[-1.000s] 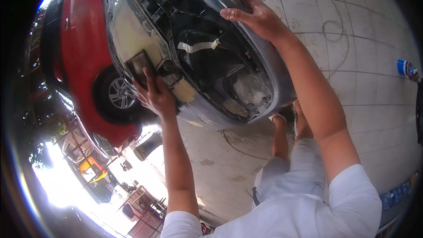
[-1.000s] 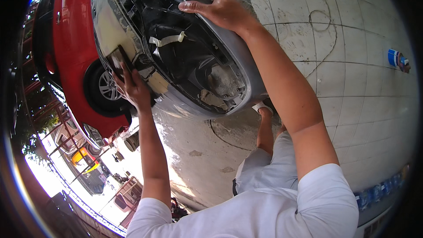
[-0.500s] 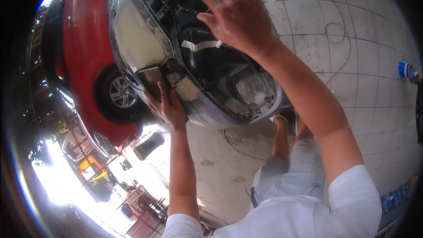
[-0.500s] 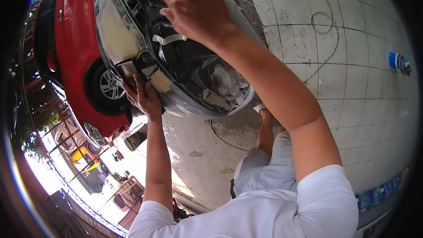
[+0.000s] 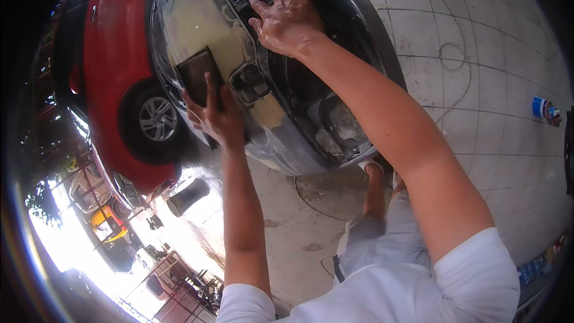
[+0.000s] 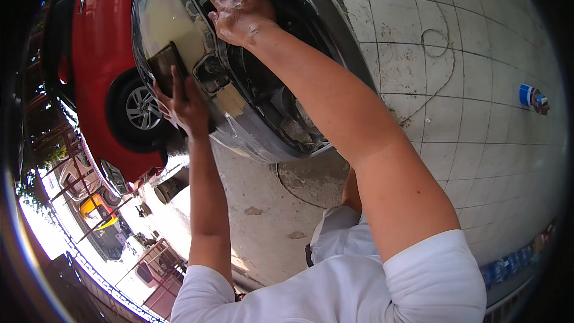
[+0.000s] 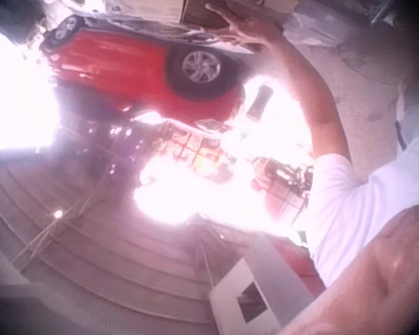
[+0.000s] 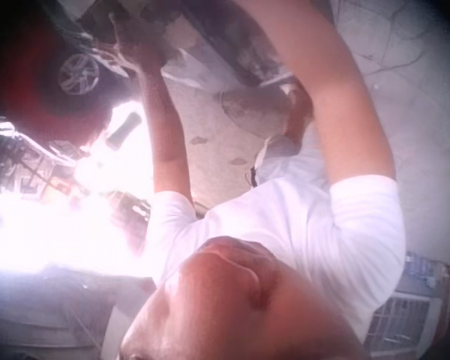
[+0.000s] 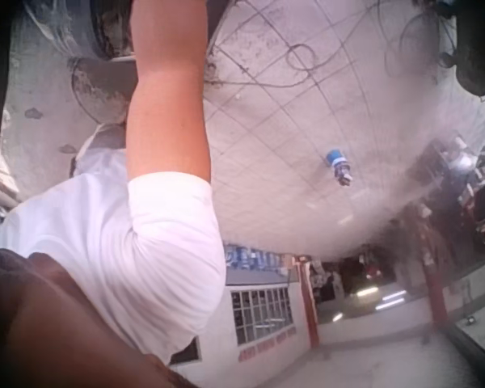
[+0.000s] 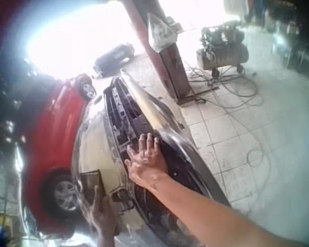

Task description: The person sands a detached car bumper with a sanding block, repeatedly dipping the block into a bucket of water. The person works on multiple areas of the bumper surface, smoothing the filler or primer in preparation for painting.

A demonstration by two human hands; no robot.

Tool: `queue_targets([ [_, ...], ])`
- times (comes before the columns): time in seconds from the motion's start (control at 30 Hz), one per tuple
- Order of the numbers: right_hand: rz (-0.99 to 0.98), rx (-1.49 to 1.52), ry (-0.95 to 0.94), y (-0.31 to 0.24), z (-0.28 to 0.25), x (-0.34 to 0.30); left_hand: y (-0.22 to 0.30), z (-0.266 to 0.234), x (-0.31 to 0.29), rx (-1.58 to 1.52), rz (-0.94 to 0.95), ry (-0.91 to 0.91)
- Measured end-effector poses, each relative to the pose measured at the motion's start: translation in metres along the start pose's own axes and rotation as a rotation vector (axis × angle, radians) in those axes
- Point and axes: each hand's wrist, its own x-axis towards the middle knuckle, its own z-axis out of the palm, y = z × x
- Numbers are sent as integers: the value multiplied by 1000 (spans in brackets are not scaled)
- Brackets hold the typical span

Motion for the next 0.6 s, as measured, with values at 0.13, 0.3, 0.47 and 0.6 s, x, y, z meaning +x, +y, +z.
queue_targets([
  [0.13,-8,-7,39,-5,-4,2,-5,6,49,51,-109,-31],
  [0.3,14,-41,-60,-5,-14,2,-2,11,-61,56,62,61],
  [0.47,-5,-13,-23,-5,-3,3,-2,3,65,-7,-39,-83],
  [0.6,3,-48,-37,-8,-5,2,-3,6,14,13,-26,-52],
])
